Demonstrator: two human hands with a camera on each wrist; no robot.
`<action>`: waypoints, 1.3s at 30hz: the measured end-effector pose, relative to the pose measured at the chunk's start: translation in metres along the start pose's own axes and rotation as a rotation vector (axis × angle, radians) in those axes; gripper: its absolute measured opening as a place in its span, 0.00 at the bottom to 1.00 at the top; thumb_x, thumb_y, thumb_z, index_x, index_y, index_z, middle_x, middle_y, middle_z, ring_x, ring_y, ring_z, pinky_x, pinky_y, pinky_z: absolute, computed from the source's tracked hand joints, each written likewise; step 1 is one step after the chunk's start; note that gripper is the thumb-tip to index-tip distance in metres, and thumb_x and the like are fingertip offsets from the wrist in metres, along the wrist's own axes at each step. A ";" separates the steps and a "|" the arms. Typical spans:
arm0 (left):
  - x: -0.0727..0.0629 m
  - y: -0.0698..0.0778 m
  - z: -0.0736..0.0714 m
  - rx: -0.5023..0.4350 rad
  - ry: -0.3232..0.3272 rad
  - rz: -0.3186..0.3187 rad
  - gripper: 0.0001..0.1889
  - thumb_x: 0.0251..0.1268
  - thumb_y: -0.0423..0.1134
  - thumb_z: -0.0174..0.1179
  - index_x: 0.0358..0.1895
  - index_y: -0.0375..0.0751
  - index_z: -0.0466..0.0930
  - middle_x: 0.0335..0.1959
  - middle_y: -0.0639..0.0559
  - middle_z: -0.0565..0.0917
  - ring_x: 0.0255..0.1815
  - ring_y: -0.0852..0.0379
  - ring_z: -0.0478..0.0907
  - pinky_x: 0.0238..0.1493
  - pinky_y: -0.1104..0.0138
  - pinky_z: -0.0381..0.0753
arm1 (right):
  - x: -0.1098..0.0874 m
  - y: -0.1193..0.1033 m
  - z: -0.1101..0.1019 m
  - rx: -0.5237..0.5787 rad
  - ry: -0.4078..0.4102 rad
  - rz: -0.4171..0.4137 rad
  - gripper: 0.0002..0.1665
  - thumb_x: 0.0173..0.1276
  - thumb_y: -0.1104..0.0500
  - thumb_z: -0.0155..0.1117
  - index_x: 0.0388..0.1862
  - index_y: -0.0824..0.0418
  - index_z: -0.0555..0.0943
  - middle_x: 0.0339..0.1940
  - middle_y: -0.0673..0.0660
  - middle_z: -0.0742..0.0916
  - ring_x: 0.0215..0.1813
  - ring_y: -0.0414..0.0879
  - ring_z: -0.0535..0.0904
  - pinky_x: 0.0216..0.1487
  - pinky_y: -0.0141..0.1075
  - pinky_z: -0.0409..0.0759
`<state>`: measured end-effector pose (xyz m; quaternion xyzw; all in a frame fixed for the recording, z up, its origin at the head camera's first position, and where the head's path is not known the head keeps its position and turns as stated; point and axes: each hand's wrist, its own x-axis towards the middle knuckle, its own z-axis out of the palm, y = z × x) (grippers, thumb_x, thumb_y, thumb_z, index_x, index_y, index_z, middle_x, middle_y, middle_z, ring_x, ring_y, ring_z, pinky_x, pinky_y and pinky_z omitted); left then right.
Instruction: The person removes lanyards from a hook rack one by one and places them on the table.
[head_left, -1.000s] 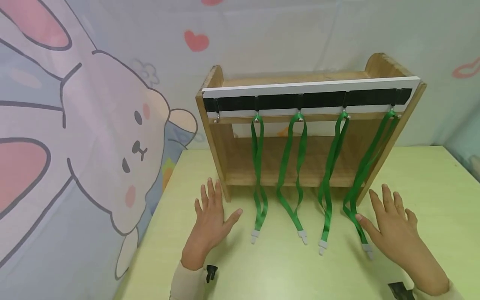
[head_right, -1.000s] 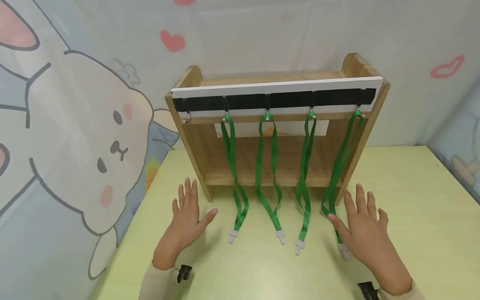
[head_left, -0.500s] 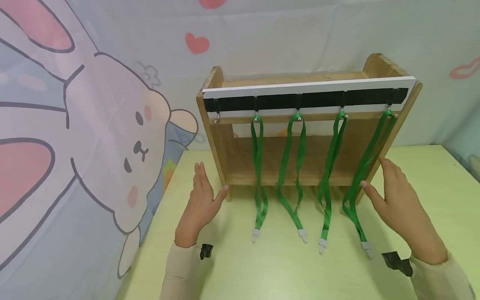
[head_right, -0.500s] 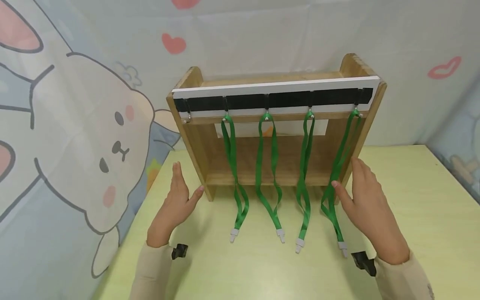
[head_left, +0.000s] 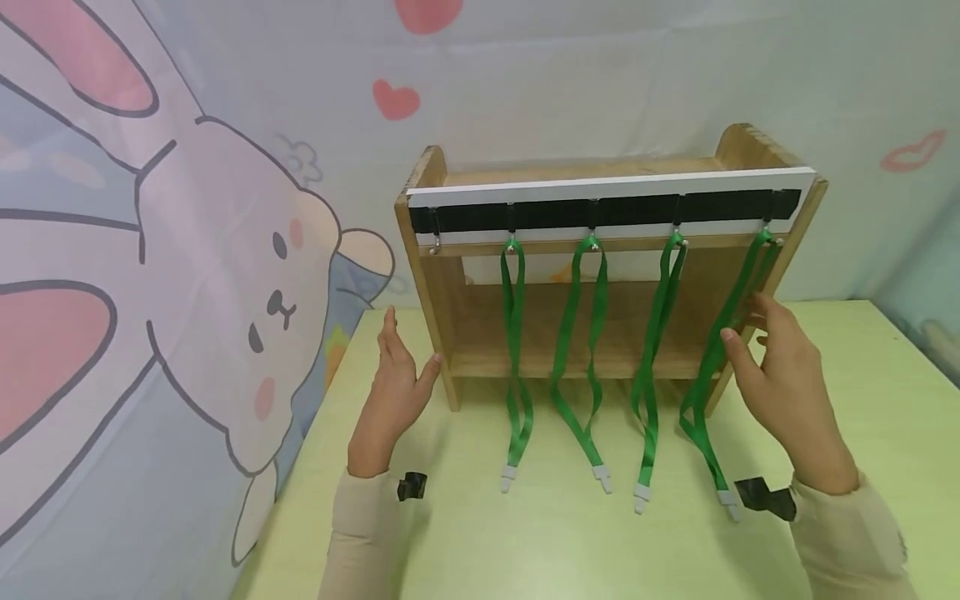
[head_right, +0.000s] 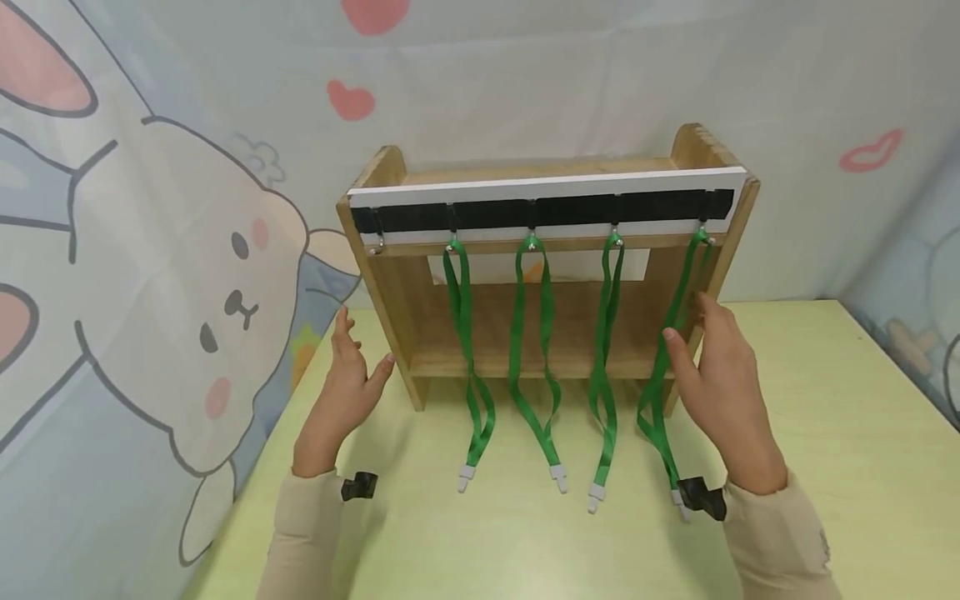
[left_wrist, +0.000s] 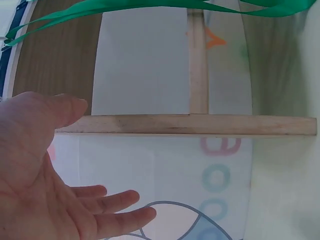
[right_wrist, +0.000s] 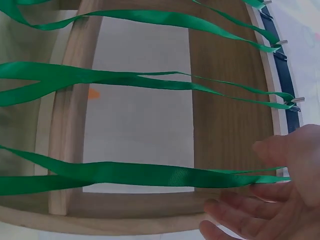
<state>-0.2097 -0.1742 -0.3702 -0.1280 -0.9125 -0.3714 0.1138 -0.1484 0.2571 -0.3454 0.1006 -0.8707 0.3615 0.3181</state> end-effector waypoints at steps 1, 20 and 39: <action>0.001 0.000 0.000 0.001 0.003 0.005 0.47 0.79 0.43 0.54 0.79 0.37 0.22 0.77 0.28 0.44 0.68 0.25 0.64 0.60 0.36 0.72 | 0.002 0.000 0.001 0.007 0.017 -0.003 0.29 0.76 0.67 0.57 0.72 0.74 0.63 0.61 0.75 0.76 0.59 0.71 0.74 0.62 0.43 0.75; 0.025 0.008 0.021 -0.048 0.072 0.144 0.41 0.77 0.35 0.54 0.79 0.35 0.34 0.71 0.29 0.58 0.62 0.31 0.71 0.54 0.44 0.80 | 0.032 -0.024 0.000 -0.039 0.233 0.028 0.13 0.74 0.67 0.60 0.51 0.77 0.79 0.42 0.72 0.86 0.39 0.18 0.71 0.41 0.15 0.64; 0.037 0.008 0.025 -0.019 0.311 0.241 0.30 0.73 0.24 0.53 0.71 0.32 0.49 0.57 0.28 0.69 0.48 0.32 0.81 0.43 0.47 0.86 | 0.054 -0.038 0.003 -0.144 0.385 0.109 0.14 0.71 0.63 0.64 0.34 0.77 0.86 0.26 0.71 0.87 0.24 0.14 0.60 0.29 0.27 0.61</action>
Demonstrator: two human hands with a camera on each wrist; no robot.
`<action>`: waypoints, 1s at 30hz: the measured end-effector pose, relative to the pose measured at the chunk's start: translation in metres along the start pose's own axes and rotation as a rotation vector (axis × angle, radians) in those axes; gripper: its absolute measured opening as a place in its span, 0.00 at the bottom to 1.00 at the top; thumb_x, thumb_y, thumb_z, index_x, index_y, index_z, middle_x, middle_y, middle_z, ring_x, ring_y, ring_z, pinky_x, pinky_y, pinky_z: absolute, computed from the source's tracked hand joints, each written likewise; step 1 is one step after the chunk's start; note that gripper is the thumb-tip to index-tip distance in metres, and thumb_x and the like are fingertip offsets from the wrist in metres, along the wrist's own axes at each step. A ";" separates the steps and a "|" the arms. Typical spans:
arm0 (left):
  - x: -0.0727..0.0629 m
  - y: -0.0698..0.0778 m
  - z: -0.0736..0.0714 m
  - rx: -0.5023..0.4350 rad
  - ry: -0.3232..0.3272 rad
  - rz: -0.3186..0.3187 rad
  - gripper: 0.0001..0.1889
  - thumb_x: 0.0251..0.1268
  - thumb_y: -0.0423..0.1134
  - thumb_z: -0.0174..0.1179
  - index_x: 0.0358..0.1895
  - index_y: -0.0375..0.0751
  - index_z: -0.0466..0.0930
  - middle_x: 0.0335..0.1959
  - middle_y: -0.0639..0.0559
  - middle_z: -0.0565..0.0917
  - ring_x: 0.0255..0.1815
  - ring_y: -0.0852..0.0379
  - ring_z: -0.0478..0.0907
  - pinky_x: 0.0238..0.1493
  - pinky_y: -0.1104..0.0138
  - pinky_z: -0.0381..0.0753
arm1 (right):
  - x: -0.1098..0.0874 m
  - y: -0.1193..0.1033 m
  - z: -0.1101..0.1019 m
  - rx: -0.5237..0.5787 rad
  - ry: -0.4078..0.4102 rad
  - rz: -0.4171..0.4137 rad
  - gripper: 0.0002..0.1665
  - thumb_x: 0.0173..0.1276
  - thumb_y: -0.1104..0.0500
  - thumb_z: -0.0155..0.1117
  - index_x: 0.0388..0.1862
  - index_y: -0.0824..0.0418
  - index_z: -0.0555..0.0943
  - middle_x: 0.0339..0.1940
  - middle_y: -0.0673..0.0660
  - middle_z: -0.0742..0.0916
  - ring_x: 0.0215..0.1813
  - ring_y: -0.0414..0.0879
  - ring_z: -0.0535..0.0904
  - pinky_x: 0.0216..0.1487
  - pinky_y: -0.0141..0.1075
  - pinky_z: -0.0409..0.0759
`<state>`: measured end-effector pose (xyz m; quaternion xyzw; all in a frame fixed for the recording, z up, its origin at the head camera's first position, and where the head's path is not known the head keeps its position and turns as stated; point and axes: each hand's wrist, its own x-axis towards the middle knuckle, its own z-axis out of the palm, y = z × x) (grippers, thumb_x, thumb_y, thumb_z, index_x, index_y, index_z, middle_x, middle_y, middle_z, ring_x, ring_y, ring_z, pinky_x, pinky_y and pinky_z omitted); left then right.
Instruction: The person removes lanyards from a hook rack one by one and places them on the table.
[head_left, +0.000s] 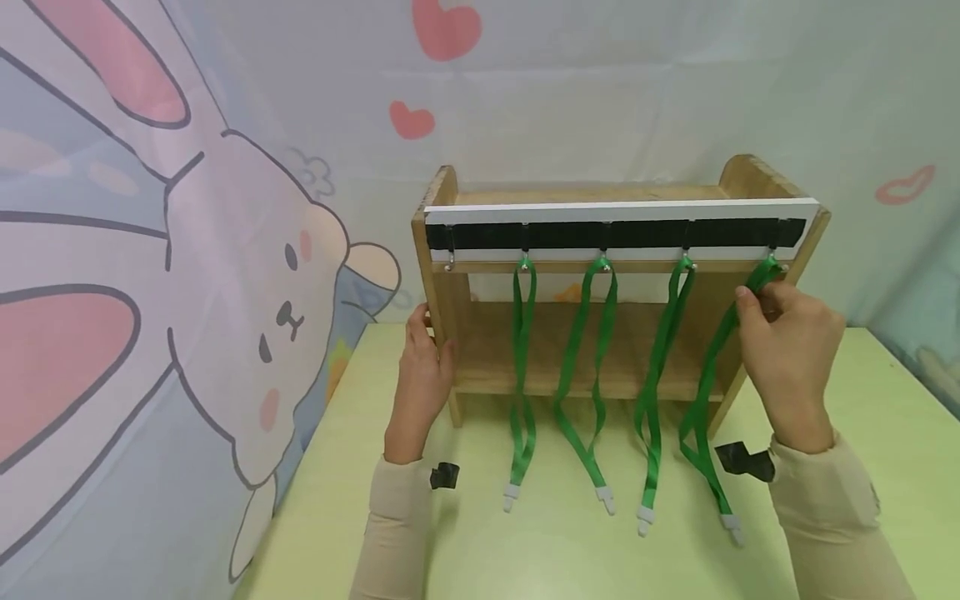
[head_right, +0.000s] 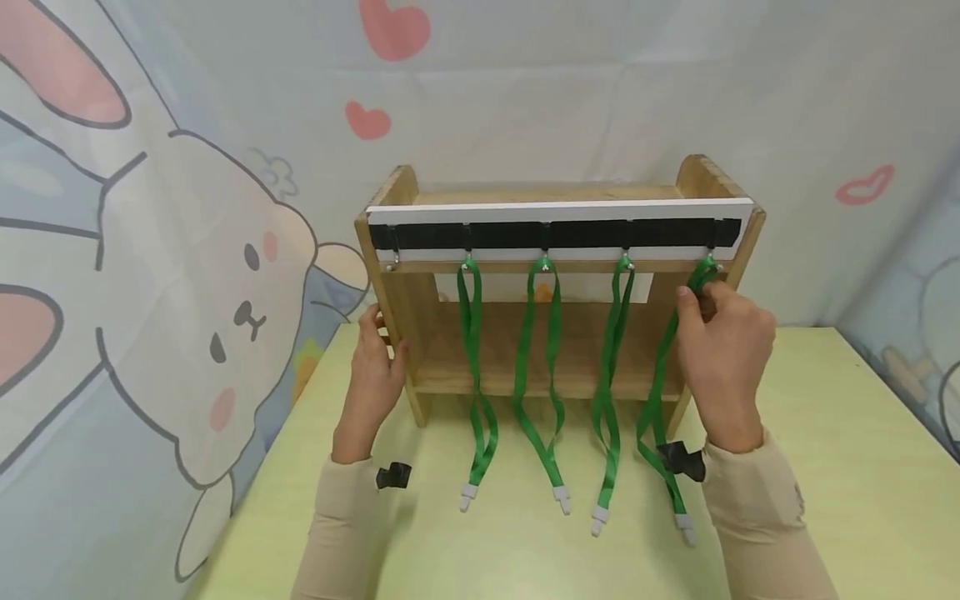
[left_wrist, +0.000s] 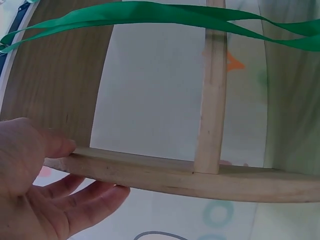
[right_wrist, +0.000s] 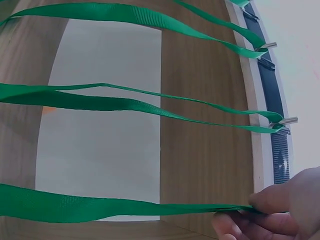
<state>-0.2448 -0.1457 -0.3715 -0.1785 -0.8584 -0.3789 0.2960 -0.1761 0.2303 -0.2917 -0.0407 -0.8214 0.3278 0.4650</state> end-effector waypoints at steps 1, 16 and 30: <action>0.000 0.000 0.000 0.002 0.002 0.009 0.30 0.73 0.24 0.53 0.71 0.32 0.49 0.56 0.29 0.69 0.48 0.33 0.81 0.43 0.47 0.86 | 0.000 0.000 -0.001 -0.006 0.005 -0.001 0.14 0.70 0.63 0.64 0.33 0.76 0.86 0.26 0.71 0.87 0.23 0.14 0.60 0.28 0.26 0.61; -0.001 -0.002 0.002 0.024 0.008 0.035 0.33 0.73 0.23 0.54 0.73 0.34 0.46 0.59 0.29 0.67 0.51 0.33 0.80 0.46 0.47 0.86 | -0.005 -0.002 -0.014 0.003 0.043 0.016 0.14 0.72 0.61 0.63 0.34 0.73 0.87 0.24 0.61 0.86 0.24 0.15 0.64 0.27 0.21 0.62; -0.001 -0.002 0.001 -0.008 0.006 0.052 0.32 0.74 0.24 0.53 0.73 0.34 0.46 0.58 0.28 0.68 0.49 0.32 0.79 0.42 0.48 0.87 | -0.023 0.032 -0.041 0.031 -0.140 -0.045 0.08 0.68 0.68 0.67 0.30 0.73 0.86 0.20 0.39 0.84 0.26 0.17 0.67 0.29 0.19 0.64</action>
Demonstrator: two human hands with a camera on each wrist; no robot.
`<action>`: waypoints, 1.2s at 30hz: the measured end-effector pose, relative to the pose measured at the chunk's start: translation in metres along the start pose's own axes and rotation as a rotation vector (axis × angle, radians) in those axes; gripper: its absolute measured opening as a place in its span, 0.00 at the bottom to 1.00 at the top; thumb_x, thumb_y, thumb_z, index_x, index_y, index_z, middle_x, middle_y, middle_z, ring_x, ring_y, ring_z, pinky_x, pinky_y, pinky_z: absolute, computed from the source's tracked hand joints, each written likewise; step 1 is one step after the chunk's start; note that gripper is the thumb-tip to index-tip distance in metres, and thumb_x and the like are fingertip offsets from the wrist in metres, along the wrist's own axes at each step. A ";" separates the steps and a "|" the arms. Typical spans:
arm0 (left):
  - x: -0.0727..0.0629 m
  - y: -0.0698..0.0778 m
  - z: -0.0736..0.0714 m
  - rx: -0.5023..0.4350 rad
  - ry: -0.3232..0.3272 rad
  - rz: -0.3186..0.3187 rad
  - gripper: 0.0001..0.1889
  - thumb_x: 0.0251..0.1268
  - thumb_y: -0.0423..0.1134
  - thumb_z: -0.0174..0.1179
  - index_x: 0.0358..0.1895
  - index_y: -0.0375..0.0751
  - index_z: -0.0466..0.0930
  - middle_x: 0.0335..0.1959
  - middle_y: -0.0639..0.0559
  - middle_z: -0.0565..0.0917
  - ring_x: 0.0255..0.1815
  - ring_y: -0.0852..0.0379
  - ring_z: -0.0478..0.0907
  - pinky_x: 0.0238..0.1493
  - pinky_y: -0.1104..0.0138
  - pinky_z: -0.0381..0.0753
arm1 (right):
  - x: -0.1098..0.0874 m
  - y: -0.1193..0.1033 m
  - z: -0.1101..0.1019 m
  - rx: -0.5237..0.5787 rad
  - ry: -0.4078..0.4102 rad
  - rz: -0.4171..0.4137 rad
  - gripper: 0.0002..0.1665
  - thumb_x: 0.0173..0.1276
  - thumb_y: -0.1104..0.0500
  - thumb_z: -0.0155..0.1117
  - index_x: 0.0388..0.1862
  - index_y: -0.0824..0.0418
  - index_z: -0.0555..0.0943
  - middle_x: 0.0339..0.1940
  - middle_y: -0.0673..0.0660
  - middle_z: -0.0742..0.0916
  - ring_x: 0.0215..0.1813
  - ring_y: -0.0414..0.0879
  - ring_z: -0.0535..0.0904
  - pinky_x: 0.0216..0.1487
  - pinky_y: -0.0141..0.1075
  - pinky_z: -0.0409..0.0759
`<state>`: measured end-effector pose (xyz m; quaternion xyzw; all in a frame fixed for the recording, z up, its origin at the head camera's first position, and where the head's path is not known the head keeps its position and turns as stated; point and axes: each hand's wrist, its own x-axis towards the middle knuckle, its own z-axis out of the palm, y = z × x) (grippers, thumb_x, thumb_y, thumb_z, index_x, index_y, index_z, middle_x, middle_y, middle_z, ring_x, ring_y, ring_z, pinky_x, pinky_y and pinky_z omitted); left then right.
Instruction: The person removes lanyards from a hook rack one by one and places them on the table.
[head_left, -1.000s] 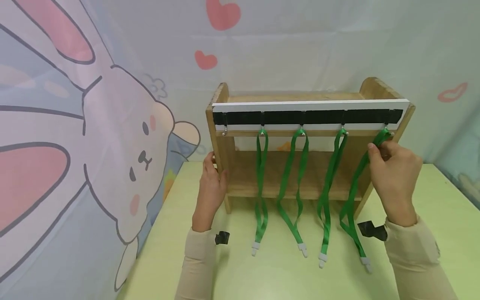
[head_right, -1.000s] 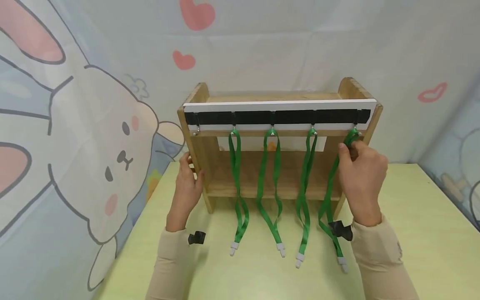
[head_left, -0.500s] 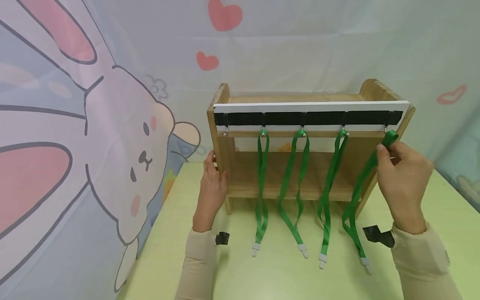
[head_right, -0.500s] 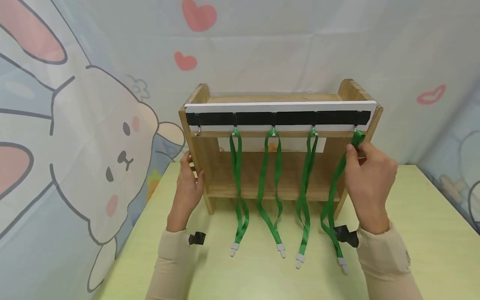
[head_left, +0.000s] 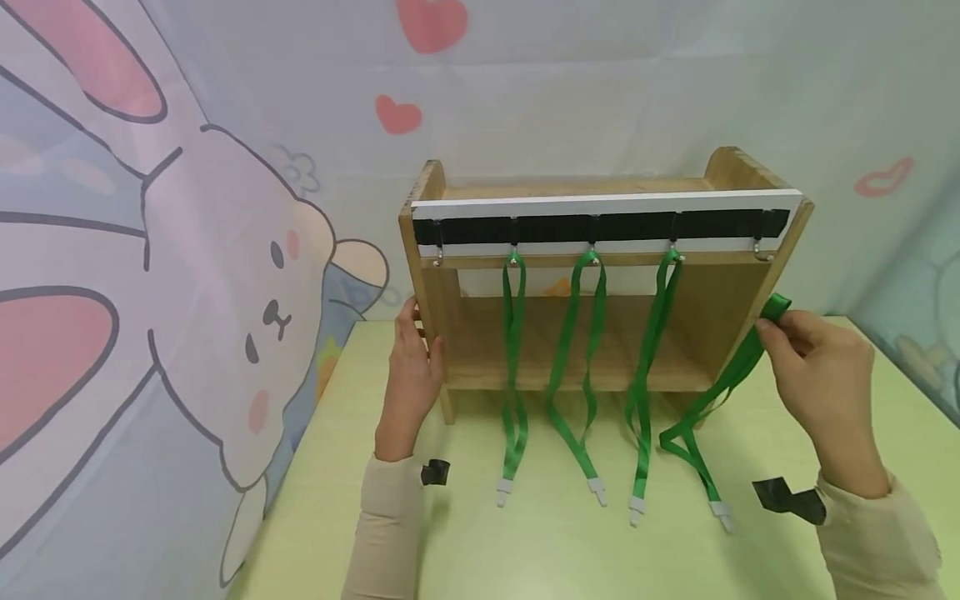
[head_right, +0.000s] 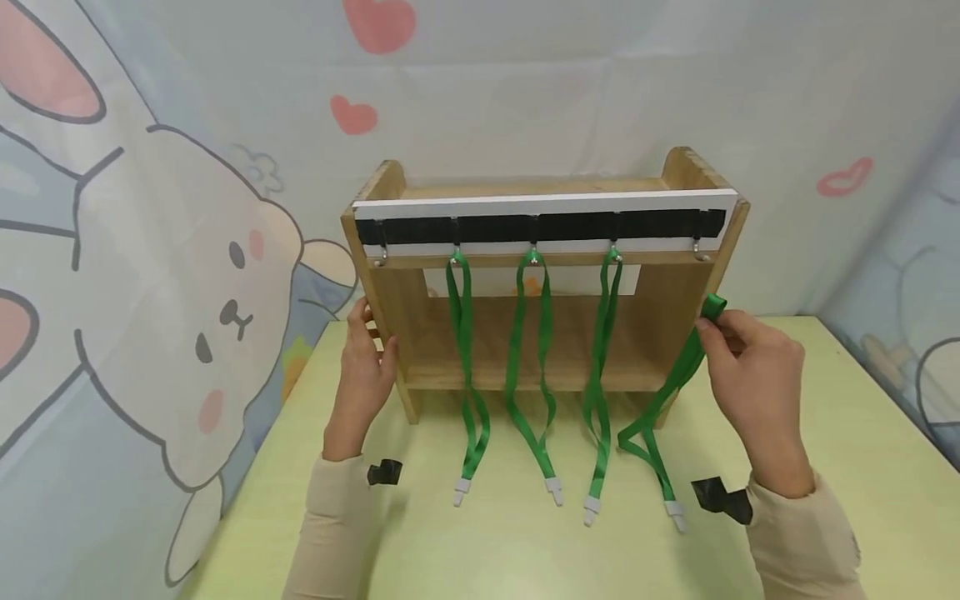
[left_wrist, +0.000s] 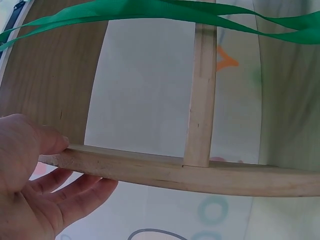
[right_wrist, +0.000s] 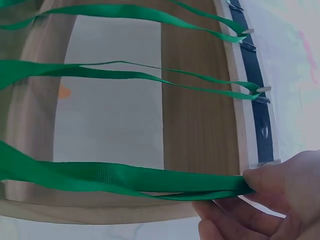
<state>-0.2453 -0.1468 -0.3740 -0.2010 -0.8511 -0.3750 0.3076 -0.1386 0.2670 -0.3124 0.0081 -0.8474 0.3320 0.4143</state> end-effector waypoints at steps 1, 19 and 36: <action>0.000 0.000 0.000 0.000 -0.003 -0.004 0.32 0.74 0.24 0.53 0.73 0.34 0.46 0.58 0.28 0.68 0.49 0.33 0.79 0.42 0.48 0.87 | -0.002 0.002 -0.002 0.010 -0.025 0.024 0.08 0.69 0.67 0.66 0.31 0.72 0.86 0.21 0.32 0.81 0.25 0.18 0.68 0.28 0.19 0.65; -0.001 -0.001 0.001 -0.009 -0.013 -0.016 0.32 0.77 0.28 0.52 0.74 0.35 0.45 0.60 0.28 0.67 0.50 0.35 0.76 0.42 0.48 0.87 | -0.033 0.029 -0.017 0.465 -0.447 0.278 0.10 0.78 0.68 0.55 0.43 0.63 0.85 0.38 0.40 0.89 0.34 0.38 0.87 0.37 0.29 0.85; -0.002 -0.002 0.002 -0.012 -0.013 -0.002 0.31 0.78 0.29 0.51 0.74 0.33 0.45 0.60 0.27 0.67 0.50 0.35 0.76 0.42 0.48 0.87 | -0.063 0.049 0.003 0.539 -0.607 0.350 0.11 0.79 0.67 0.53 0.44 0.66 0.84 0.36 0.46 0.89 0.35 0.43 0.88 0.36 0.36 0.87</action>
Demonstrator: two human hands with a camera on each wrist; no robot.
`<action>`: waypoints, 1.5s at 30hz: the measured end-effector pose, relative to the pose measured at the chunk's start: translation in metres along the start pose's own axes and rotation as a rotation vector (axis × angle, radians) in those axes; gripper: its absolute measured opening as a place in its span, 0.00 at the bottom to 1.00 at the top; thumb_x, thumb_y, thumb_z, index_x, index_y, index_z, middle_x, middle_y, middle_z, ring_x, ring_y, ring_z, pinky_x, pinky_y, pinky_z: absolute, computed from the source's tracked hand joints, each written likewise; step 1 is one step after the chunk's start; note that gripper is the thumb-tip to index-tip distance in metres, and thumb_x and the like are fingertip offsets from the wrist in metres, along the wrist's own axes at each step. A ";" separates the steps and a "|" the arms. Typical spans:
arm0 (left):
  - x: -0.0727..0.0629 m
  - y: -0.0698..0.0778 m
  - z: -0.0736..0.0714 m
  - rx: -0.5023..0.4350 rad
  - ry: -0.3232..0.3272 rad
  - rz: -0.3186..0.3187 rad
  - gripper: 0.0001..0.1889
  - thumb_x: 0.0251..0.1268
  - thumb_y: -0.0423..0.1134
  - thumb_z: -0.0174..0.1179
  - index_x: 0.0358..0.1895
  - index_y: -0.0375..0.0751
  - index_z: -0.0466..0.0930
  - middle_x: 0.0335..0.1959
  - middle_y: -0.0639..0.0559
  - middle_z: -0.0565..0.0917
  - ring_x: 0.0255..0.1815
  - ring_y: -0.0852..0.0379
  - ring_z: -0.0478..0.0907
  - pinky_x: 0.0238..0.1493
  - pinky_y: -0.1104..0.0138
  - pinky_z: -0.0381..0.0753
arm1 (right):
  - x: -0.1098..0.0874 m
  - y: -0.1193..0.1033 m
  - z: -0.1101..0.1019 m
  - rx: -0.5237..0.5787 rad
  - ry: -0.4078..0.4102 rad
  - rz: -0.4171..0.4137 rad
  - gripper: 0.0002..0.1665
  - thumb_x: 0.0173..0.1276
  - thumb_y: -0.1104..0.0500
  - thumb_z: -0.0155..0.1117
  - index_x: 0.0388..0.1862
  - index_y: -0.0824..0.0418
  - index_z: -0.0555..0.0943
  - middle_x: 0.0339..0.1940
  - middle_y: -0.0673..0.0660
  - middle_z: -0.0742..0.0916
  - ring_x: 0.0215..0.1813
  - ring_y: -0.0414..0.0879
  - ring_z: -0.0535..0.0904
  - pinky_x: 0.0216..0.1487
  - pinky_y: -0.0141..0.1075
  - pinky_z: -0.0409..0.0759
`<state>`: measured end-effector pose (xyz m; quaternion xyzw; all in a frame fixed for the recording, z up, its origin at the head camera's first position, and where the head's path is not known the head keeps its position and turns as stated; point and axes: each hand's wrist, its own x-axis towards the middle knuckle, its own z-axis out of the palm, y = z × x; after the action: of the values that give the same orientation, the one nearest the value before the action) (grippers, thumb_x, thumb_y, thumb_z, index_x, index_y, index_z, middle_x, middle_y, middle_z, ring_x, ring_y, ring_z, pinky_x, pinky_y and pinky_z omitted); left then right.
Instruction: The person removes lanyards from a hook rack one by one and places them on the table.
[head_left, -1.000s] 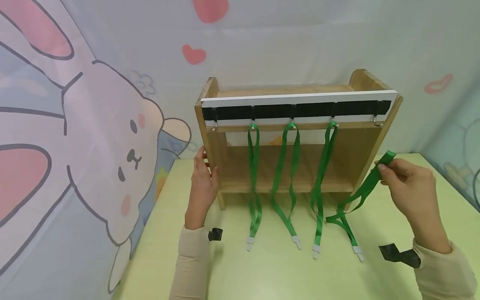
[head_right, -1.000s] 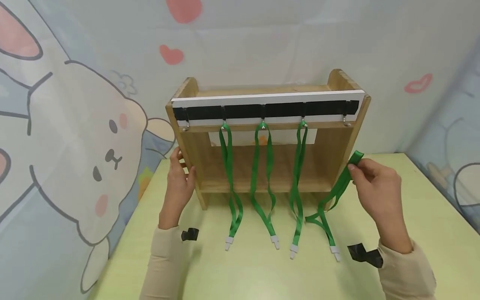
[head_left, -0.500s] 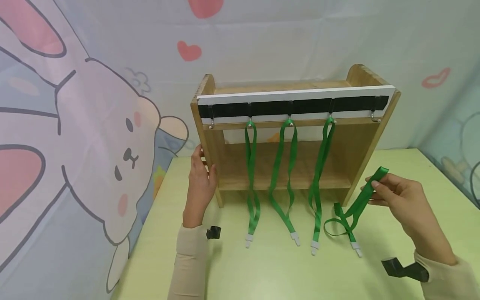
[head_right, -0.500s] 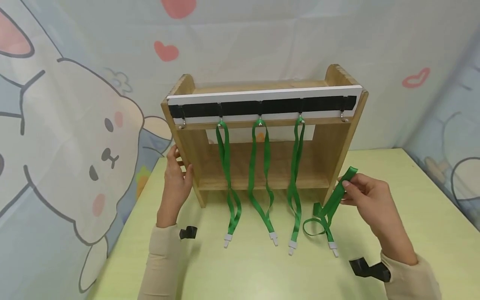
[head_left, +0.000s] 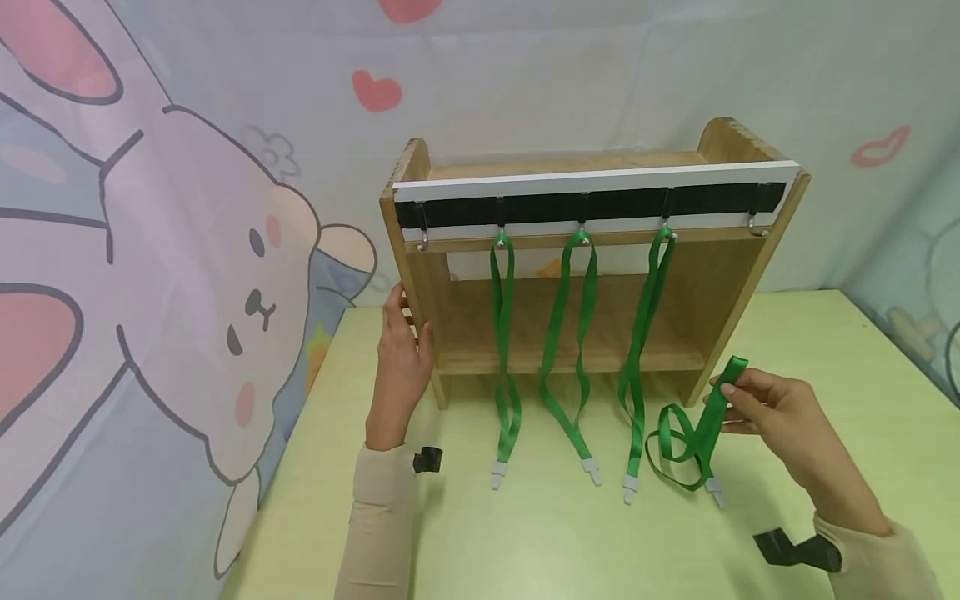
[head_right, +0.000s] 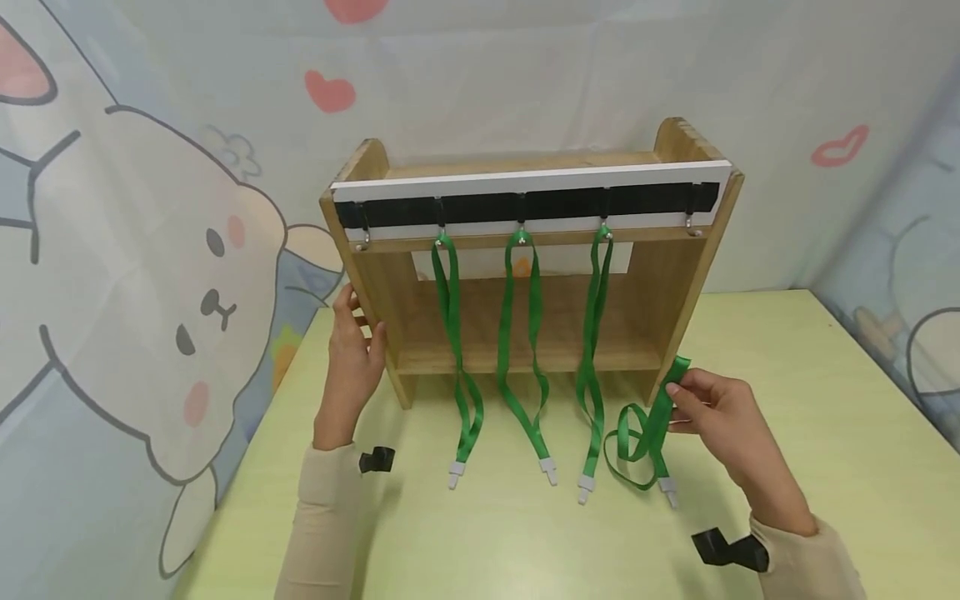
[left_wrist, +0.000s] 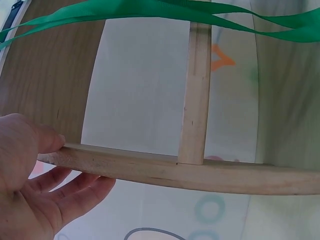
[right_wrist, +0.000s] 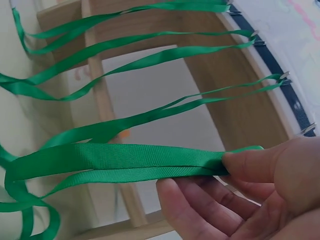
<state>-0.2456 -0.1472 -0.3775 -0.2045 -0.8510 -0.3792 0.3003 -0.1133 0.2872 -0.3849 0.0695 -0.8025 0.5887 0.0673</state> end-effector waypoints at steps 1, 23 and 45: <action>0.001 0.000 0.000 -0.001 -0.002 0.000 0.31 0.78 0.29 0.51 0.74 0.33 0.45 0.60 0.27 0.67 0.50 0.35 0.76 0.42 0.48 0.87 | 0.000 0.002 0.000 -0.004 -0.009 0.006 0.11 0.79 0.67 0.53 0.45 0.66 0.84 0.37 0.45 0.89 0.35 0.43 0.88 0.36 0.36 0.87; 0.001 -0.002 -0.003 -0.006 -0.006 -0.003 0.31 0.78 0.29 0.51 0.75 0.34 0.45 0.61 0.28 0.67 0.50 0.35 0.76 0.41 0.49 0.87 | 0.008 0.050 0.023 -0.315 0.033 0.114 0.15 0.74 0.62 0.63 0.47 0.76 0.84 0.37 0.64 0.89 0.31 0.37 0.84 0.29 0.35 0.86; -0.001 0.000 -0.003 0.005 -0.013 -0.014 0.31 0.77 0.28 0.52 0.74 0.32 0.45 0.63 0.27 0.66 0.52 0.34 0.77 0.42 0.50 0.87 | 0.022 0.075 0.039 -0.591 -0.032 0.006 0.07 0.66 0.65 0.70 0.36 0.70 0.88 0.35 0.63 0.89 0.32 0.50 0.81 0.28 0.38 0.77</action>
<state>-0.2442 -0.1493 -0.3768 -0.2003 -0.8553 -0.3776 0.2928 -0.1506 0.2717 -0.4628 0.0539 -0.9403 0.3285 0.0705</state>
